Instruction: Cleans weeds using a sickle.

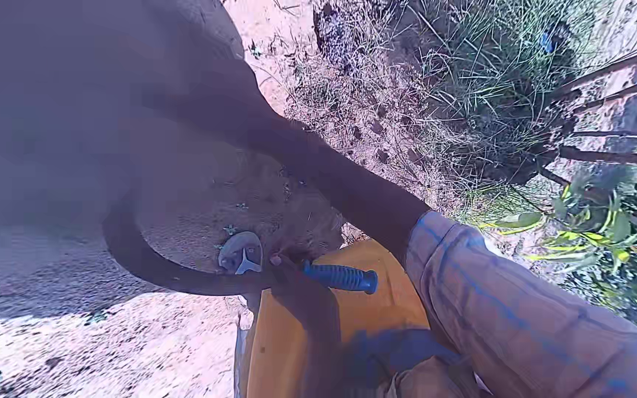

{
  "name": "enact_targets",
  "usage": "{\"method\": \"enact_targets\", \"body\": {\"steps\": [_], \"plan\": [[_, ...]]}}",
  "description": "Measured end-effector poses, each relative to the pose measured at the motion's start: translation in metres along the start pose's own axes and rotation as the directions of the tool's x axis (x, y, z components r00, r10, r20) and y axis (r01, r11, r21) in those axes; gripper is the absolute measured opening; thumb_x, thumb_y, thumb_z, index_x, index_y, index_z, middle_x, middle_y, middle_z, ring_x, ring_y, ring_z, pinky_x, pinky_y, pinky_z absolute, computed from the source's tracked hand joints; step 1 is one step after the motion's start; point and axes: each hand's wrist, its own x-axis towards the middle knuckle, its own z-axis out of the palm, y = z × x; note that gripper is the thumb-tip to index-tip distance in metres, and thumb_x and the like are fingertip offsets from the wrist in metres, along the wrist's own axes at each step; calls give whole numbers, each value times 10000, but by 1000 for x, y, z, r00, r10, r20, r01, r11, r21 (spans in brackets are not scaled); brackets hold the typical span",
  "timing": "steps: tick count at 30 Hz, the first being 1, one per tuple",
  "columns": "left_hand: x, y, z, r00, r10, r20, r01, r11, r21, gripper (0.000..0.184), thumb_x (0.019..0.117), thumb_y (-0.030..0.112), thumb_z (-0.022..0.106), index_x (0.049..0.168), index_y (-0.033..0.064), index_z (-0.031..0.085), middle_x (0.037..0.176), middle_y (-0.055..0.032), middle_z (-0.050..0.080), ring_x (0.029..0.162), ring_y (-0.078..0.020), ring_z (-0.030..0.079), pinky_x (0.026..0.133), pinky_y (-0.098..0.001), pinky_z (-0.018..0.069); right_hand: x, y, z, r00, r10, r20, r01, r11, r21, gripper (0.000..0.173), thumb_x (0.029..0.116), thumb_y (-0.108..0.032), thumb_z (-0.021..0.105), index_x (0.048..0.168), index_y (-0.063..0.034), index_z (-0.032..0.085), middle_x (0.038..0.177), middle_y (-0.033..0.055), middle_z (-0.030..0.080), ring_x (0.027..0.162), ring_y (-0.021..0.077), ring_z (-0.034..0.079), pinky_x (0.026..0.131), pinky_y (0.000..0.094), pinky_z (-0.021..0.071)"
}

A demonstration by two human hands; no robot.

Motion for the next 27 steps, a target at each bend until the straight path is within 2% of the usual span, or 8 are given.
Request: {"method": "enact_targets", "body": {"steps": [1,4,7,11,14,16,19,27], "plan": [[2,-1,-2,1000,11,16,-11,1000,-12,269,1128,137,316,1149,9,552,788,48,660,701,-30,672,699,-208,590,-32,32,-38,993,111,37,-112,994,4,589,944,-287,714,1455,-38,556,1486,185,551,1441,354,440,1145,600,340],[3,-4,-5,999,5,33,-5,1000,-21,257,1126,132,317,1188,8,532,817,38,672,703,-50,679,696,-226,597,-122,140,-107,919,382,-92,-393,882,-260,552,1024,-141,544,1549,-25,422,1656,199,317,1548,379,263,1249,558,203],[2,-9,-9,999,-6,33,5,1000,9,275,1125,129,310,1223,6,535,820,43,669,697,-48,673,682,-220,594,-195,214,-162,799,534,-275,-589,603,-539,652,961,-106,593,1561,23,369,1672,252,243,1572,431,158,1267,563,134],[-3,-21,-11,998,-26,54,22,997,70,268,1125,118,275,1106,50,534,763,60,671,658,-40,670,662,-199,585,-208,275,-206,720,678,-149,-555,433,-710,853,912,-67,615,1637,-12,169,1708,264,33,1582,453,-22,1262,621,-7],[-5,-27,-13,996,-20,90,10,994,106,265,1127,125,283,1113,49,537,765,55,670,657,-49,670,664,-210,590,-174,282,-202,683,727,62,-441,479,-759,646,971,-44,603,1545,91,340,1616,351,261,1488,534,279,1171,679,270],[-2,-26,-14,994,-2,110,-10,993,116,265,1125,119,283,1146,49,538,771,53,668,659,-53,672,652,-213,594,-168,275,-198,645,755,117,-464,508,-726,532,1000,-74,574,1468,125,416,1528,369,392,1436,531,373,1141,674,320],[1,-20,-14,994,-3,106,-8,995,95,257,1126,120,284,1150,37,526,787,34,676,658,-61,673,645,-223,597,-179,278,-198,563,826,-17,-700,466,-542,462,1100,-230,400,1494,5,458,1426,316,548,1340,495,519,1070,683,393],[7,-12,-20,992,-35,121,32,999,26,301,1128,129,284,1226,26,550,803,48,690,686,-50,685,674,-212,595,-249,234,-203,313,902,-298,-936,239,-259,499,1123,-344,354,1346,20,612,1339,289,625,1280,458,581,1046,648,431]]}}
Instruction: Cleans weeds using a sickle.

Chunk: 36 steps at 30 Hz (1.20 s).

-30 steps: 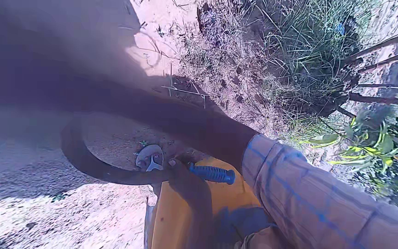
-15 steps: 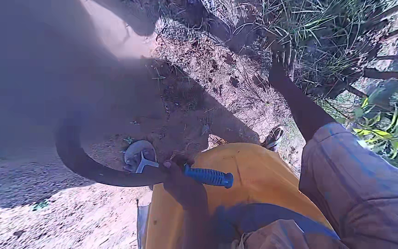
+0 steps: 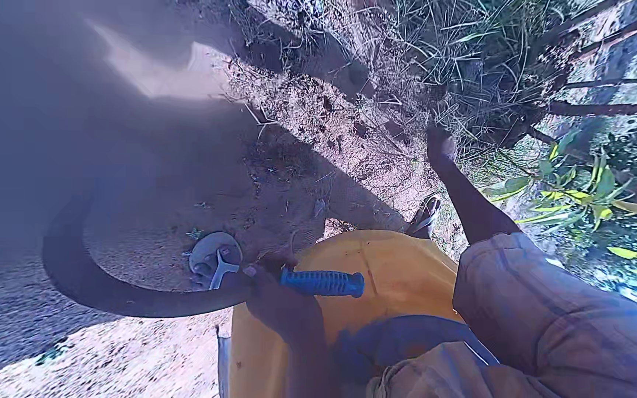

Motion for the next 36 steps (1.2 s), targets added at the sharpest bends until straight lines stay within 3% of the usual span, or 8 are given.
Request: {"method": "enact_targets", "body": {"steps": [6,10,16,18,22,25,31,36], "plan": [[2,2,11,1000,12,-20,-13,1000,-20,282,1127,129,287,1200,27,539,803,67,681,686,-37,679,665,-203,592,-135,-18,35,967,-62,249,-21,949,315,479,1129,-320,396,1173,88,643,1084,296,660,1032,396,639,922,554,491],[7,11,18,997,53,-59,-50,998,44,276,1130,137,288,1224,1,509,842,47,659,714,-33,668,704,-212,588,-220,-75,119,662,-344,666,315,934,169,406,1109,-184,402,1413,40,549,1270,268,658,1208,387,632,1022,534,469],[3,6,13,992,72,-102,-71,997,13,230,1115,107,322,1091,59,545,795,64,677,695,-40,681,687,-210,596,-59,-107,72,736,-553,390,589,807,34,424,1058,-32,472,1472,63,472,1520,279,472,1383,437,492,1134,570,399],[-1,2,17,990,29,-140,-24,999,37,227,1116,113,353,1029,66,556,757,67,651,669,-29,662,673,-200,586,1,-104,39,902,-387,192,423,882,-207,449,1024,-104,538,1464,-21,502,1444,262,549,1300,459,561,1008,657,468],[-3,-4,22,992,24,-128,-15,997,71,232,1120,132,348,1050,64,558,762,71,637,671,-17,645,669,-190,571,84,-60,-14,972,-228,-52,208,944,-257,560,1032,-155,527,1540,28,379,1538,314,431,1433,488,412,1146,667,331],[-2,-14,19,993,82,-82,-74,993,91,265,1119,126,325,1137,32,572,808,59,657,693,-33,664,672,-201,585,118,-60,-34,950,-272,-153,210,919,-333,687,1012,-290,586,1577,11,337,1615,310,319,1514,500,255,1214,685,166],[-8,-32,19,995,83,-48,-75,987,140,251,1118,118,313,1122,43,553,791,71,668,679,-33,672,666,-206,592,114,-122,-39,938,-333,-94,330,943,-49,457,1062,-94,453,1492,58,436,1474,290,518,1393,410,501,1150,529,396],[-10,-32,15,996,69,-51,-62,989,133,278,1122,121,291,1166,29,550,806,68,672,690,-33,676,675,-207,596,109,-112,-28,932,-348,-101,358,927,113,424,1098,-160,404,1434,76,510,1429,292,558,1361,389,530,1140,494,398]]}}
